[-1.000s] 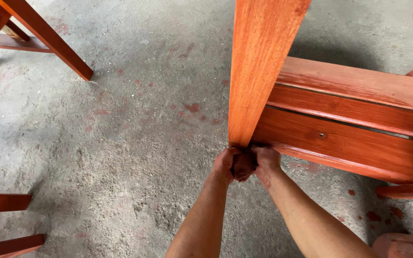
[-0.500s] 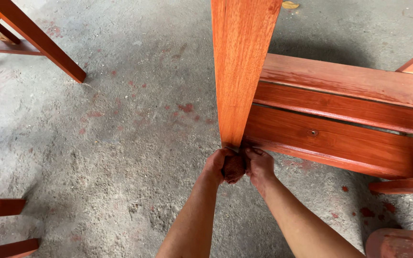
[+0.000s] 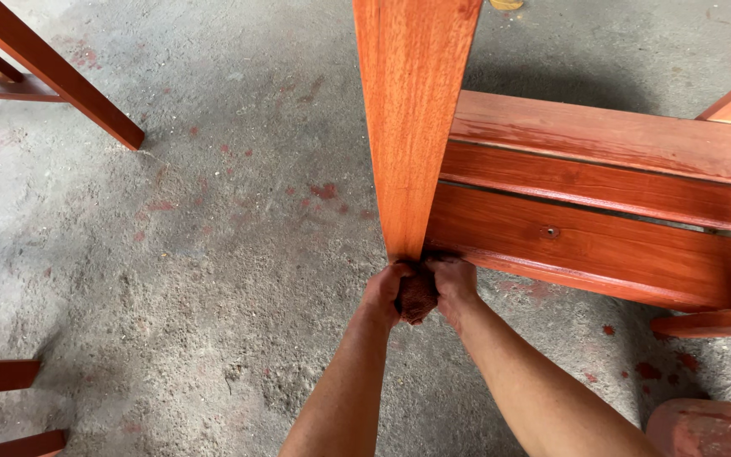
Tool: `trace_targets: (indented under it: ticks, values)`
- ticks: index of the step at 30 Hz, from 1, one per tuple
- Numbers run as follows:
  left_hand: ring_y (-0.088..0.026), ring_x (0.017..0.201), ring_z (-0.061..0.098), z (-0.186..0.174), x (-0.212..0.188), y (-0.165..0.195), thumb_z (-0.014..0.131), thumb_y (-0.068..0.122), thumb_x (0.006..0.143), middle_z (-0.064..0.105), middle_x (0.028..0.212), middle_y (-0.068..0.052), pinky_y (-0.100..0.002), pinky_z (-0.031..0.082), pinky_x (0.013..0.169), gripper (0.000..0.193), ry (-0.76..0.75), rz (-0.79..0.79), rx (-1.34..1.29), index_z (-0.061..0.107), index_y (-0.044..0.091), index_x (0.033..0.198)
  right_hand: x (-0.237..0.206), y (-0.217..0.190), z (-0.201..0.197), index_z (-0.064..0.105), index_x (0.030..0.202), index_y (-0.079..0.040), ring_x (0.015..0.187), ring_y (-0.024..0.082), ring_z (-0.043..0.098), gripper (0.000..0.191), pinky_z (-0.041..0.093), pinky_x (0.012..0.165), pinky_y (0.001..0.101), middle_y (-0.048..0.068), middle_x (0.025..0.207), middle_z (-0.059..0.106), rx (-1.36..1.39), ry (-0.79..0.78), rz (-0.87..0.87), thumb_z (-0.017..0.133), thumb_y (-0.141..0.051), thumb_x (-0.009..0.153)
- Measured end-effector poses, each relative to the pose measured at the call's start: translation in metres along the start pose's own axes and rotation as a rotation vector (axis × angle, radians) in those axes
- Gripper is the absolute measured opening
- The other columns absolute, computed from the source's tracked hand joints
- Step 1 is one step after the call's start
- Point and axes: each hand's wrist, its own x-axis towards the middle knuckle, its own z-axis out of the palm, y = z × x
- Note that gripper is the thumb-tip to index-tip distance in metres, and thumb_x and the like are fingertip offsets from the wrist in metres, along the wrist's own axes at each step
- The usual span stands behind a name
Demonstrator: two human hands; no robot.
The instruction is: The person wipes a reddish wood stain onto a small wooden table using a cloth, working over the legs, lower shelf slats, and edges, with a bucket of stain on the concrete floor beside them. They re-wet the cloth and continue coating the shelf boards and table frame.
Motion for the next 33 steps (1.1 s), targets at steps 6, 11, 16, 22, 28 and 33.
trace_targets:
  ticks: [6, 11, 16, 22, 28, 33]
  values:
    - [-0.032, 0.083, 0.071, 0.001, 0.015, -0.004, 0.065, 0.016, 0.081, 0.072, 0.1, -0.015, -0.048, 0.062, 0.074, 0.036, -0.083, 0.024, -0.089, 0.064, 0.004, 0.115, 0.01, 0.007, -0.006, 0.071, 0.11, 0.003, 0.089, 0.021, 0.069, 0.019, 0.057, 0.084, 0.0356, 0.012, 0.105, 0.073, 0.225, -0.147, -0.025, 0.065, -0.004, 0.094]
    - [-0.033, 0.084, 0.072, -0.006, 0.018, 0.002, 0.065, 0.015, 0.082, 0.073, 0.099, -0.016, -0.048, 0.063, 0.074, 0.035, -0.053, 0.036, -0.091, 0.065, 0.001, 0.115, 0.02, 0.009, 0.001, 0.065, 0.114, 0.0, 0.093, 0.026, 0.069, 0.019, 0.057, 0.088, 0.0428, 0.013, 0.103, 0.071, 0.38, -0.126, 0.167, 0.06, -0.007, 0.097]
    - [-0.033, 0.082, 0.072, -0.007, 0.007, 0.013, 0.064, 0.018, 0.083, 0.073, 0.099, -0.015, -0.048, 0.062, 0.072, 0.036, -0.098, 0.066, -0.07, 0.065, 0.001, 0.115, 0.014, -0.004, 0.008, 0.058, 0.121, -0.004, 0.094, 0.029, 0.067, 0.024, 0.051, 0.087, 0.055, 0.012, 0.105, 0.068, 0.343, -0.088, 0.282, 0.054, -0.015, 0.1]
    - [-0.034, 0.071, 0.067, 0.0, -0.01, 0.018, 0.062, 0.026, 0.08, 0.07, 0.089, -0.013, -0.054, 0.053, 0.056, 0.032, -0.1, 0.061, 0.005, 0.064, 0.008, 0.107, 0.001, -0.018, 0.0, 0.056, 0.123, -0.005, 0.097, 0.027, 0.068, 0.025, 0.053, 0.084, 0.0615, 0.012, 0.111, 0.068, 0.478, -0.035, 0.327, 0.047, -0.016, 0.103]
    - [-0.032, 0.084, 0.072, 0.011, -0.008, 0.006, 0.064, 0.017, 0.084, 0.073, 0.097, -0.014, -0.05, 0.062, 0.073, 0.027, -0.111, 0.046, -0.075, 0.065, 0.007, 0.109, 0.021, -0.016, -0.031, 0.059, 0.121, -0.009, 0.094, 0.023, 0.066, 0.022, 0.056, 0.086, 0.0622, 0.006, 0.109, 0.067, 0.605, 0.015, 0.346, 0.048, -0.013, 0.103]
    - [-0.033, 0.084, 0.07, 0.023, 0.005, -0.011, 0.063, 0.017, 0.084, 0.073, 0.096, -0.014, -0.051, 0.06, 0.074, 0.023, -0.176, 0.001, 0.027, 0.067, 0.005, 0.102, 0.028, -0.022, -0.064, 0.054, 0.121, -0.008, 0.098, 0.031, 0.066, 0.024, 0.049, 0.082, 0.0651, 0.012, 0.112, 0.067, 0.527, 0.033, 0.266, 0.041, -0.011, 0.101]
